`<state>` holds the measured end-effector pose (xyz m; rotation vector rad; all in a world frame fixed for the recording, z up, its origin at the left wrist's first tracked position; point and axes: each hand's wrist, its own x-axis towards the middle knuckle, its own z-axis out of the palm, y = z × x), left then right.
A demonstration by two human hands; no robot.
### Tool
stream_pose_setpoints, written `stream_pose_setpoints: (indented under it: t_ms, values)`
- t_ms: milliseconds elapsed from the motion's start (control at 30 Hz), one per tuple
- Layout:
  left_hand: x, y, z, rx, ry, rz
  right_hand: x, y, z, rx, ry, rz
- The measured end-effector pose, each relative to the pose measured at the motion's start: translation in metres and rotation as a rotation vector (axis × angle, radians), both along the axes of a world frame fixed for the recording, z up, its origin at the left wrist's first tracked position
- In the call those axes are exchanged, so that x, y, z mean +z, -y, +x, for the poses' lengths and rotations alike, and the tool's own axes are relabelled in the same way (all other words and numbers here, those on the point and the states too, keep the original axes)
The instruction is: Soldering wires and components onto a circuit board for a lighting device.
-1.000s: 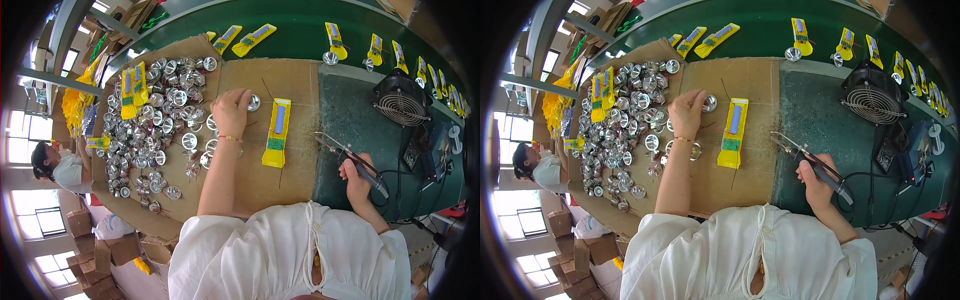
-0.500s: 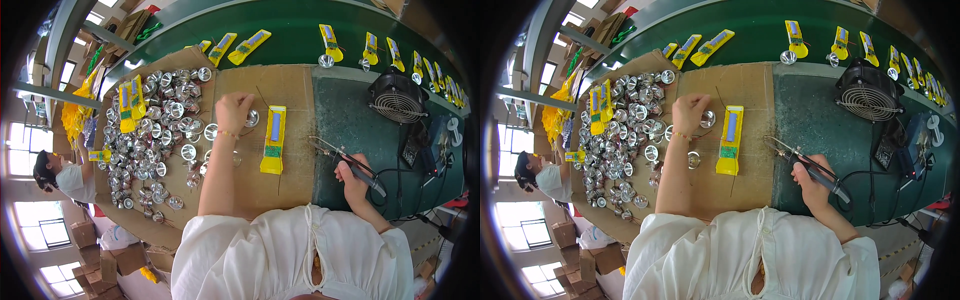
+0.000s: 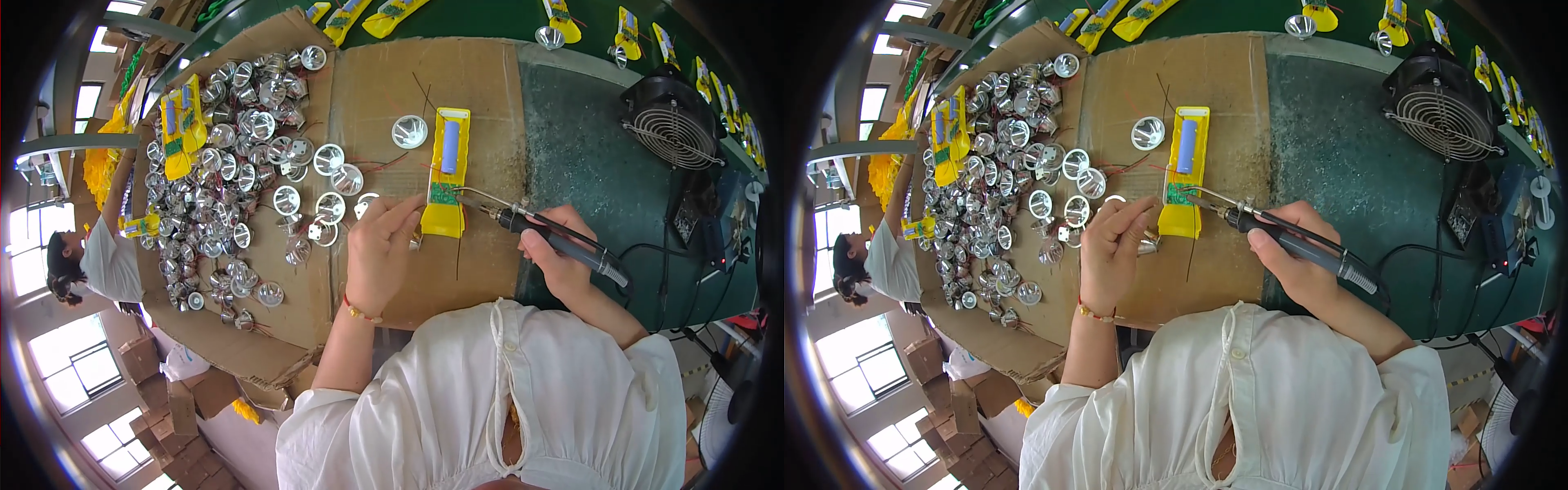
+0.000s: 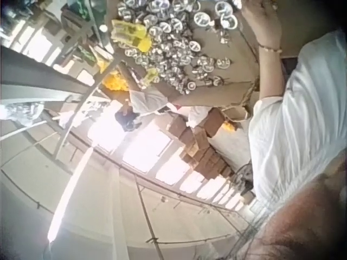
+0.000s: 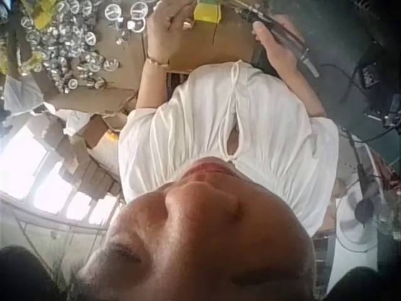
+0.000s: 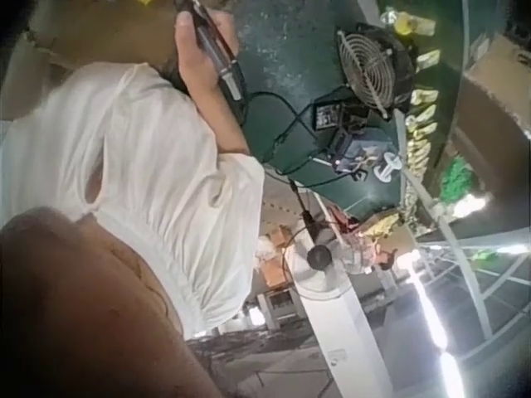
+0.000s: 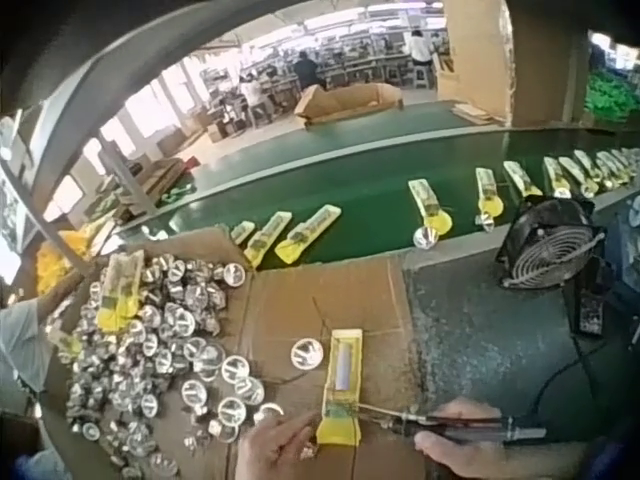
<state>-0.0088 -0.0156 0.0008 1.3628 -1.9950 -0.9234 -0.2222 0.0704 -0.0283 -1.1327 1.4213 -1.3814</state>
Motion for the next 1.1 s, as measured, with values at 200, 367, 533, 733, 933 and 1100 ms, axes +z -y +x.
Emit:
stream_pose_setpoints:
  t_ms: [200, 367, 533, 733, 933, 1100]
  values:
    - [-0.017, -0.004, -0.003, 0.268, -0.093, 0.164, -0.001, -0.005, 0.0, 0.042, -0.129, -0.048]
    - [-0.022, -0.004, -0.011, 0.086, 0.185, -0.154, 0.004, -0.005, 0.003, 0.005, -0.135, -0.013]
    - [-0.025, -0.002, -0.016, 0.071, 0.205, -0.221, 0.003, -0.003, 0.006, 0.01, -0.145, -0.023]
    - [-0.025, 0.003, -0.012, 0.109, 0.124, -0.054, 0.0, -0.003, 0.009, 0.014, -0.111, -0.009]
    - [-0.023, 0.008, -0.011, 0.064, 0.149, -0.047, -0.004, -0.002, 0.012, 0.012, -0.126, 0.016]
    - [-0.021, 0.009, -0.012, 0.073, 0.166, -0.036, -0.006, 0.0, 0.012, 0.037, -0.132, 0.003]
